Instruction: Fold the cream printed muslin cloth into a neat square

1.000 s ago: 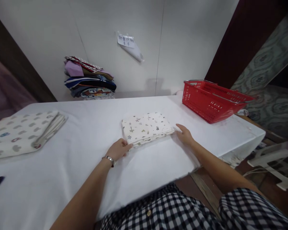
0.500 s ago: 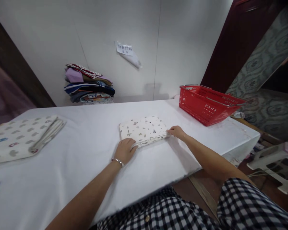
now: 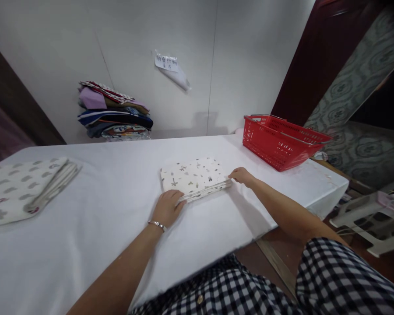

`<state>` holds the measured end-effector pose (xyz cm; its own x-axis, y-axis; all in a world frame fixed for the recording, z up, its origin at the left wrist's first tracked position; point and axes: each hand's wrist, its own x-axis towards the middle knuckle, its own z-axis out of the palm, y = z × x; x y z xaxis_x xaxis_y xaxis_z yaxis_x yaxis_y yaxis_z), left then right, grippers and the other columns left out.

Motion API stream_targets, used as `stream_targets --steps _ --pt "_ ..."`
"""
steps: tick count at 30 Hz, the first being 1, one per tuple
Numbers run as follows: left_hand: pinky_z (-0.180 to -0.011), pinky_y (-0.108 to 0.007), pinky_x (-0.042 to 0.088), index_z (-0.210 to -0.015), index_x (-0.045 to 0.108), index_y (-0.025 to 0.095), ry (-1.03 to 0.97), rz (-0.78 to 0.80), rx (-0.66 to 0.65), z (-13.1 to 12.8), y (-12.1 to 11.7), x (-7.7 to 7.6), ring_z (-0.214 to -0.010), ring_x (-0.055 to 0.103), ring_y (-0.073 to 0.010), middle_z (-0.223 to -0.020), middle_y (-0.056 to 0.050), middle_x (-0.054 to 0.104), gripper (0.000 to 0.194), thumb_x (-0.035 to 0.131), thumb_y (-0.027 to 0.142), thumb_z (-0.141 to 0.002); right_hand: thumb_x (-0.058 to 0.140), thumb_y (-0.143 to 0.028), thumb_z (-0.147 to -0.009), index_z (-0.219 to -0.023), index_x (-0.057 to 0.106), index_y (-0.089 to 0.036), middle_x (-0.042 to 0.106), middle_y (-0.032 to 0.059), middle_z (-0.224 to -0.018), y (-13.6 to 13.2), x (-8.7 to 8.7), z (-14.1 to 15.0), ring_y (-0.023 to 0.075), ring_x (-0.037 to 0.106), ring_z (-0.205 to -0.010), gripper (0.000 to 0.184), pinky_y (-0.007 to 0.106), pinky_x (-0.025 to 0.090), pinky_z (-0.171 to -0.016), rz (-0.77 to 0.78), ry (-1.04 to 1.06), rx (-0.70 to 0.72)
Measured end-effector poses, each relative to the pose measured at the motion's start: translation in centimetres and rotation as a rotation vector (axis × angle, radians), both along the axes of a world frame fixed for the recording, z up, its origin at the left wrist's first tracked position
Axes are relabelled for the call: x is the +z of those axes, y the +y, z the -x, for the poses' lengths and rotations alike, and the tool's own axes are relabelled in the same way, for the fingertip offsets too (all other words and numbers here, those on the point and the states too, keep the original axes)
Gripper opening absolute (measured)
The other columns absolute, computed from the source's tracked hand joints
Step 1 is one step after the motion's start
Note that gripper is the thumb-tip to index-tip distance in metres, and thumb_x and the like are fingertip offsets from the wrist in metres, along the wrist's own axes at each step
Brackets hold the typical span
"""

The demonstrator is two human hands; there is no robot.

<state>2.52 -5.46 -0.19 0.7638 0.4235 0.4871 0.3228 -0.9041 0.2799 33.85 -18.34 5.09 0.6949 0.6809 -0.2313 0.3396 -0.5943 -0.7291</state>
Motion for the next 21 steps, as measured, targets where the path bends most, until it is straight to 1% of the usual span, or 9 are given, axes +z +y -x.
stream_targets --steps 4,8,14,18,21 --pt "-0.087 -0.038 0.04 -0.099 0.059 0.02 0.011 0.03 0.002 0.0 0.1 0.1 -0.098 0.053 -0.0214 -0.103 -0.007 0.061 0.023 0.048 0.033 -0.083 0.061 -0.02 -0.067 -0.054 0.049 -0.015 0.043 -0.0055 -0.04 -0.3 -0.2 -0.5 0.0047 0.035 -0.036 0.018 0.018 0.022 -0.036 0.06 0.053 0.016" --pt "-0.087 -0.038 0.04 -0.098 0.058 0.022 0.025 0.062 0.001 0.0 0.0 0.4 -0.098 0.052 -0.021 -0.103 -0.006 0.061 0.022 0.048 0.033 -0.083 0.06 -0.019 -0.067 -0.05 0.045 -0.016 0.041 -0.0053 -0.038 -0.1 -0.1 0.2 0.005 0.034 -0.035 0.023 0.018 0.021 -0.036 0.136 0.05 0.007" --pt "-0.086 -0.038 0.04 -0.099 0.058 0.022 0.034 0.069 -0.021 0.1 0.0 0.6 -0.098 0.053 -0.0208 -0.103 -0.006 0.061 0.022 0.046 0.032 -0.083 0.062 -0.018 -0.065 -0.051 0.049 -0.014 0.045 -0.0025 -0.039 0.1 1.6 1.6 0.0059 0.037 -0.038 0.019 0.019 0.024 -0.037 0.259 0.0 0.004" --pt "-0.087 -0.038 0.04 -0.1 0.058 0.021 0.028 0.063 -0.037 0.2 0.0 0.6 -0.099 0.053 -0.0209 -0.104 -0.006 0.061 0.023 0.047 0.032 -0.083 0.06 -0.018 -0.066 -0.049 0.049 -0.014 0.043 -0.0024 -0.036 0.0 2.9 2.3 0.0057 0.034 -0.034 0.021 0.02 0.024 -0.037 0.344 -0.027 0.02" --pt "-0.088 -0.038 0.04 -0.102 0.058 0.022 0.035 0.066 -0.038 0.3 -0.1 0.7 -0.099 0.053 -0.0209 -0.104 -0.006 0.061 0.024 0.046 0.032 -0.083 0.061 -0.019 -0.067 -0.047 0.048 -0.015 0.042 -0.0024 -0.035 0.0 3.4 2.6 0.0053 0.033 -0.033 0.024 0.02 0.023 -0.036 0.395 -0.036 0.026"
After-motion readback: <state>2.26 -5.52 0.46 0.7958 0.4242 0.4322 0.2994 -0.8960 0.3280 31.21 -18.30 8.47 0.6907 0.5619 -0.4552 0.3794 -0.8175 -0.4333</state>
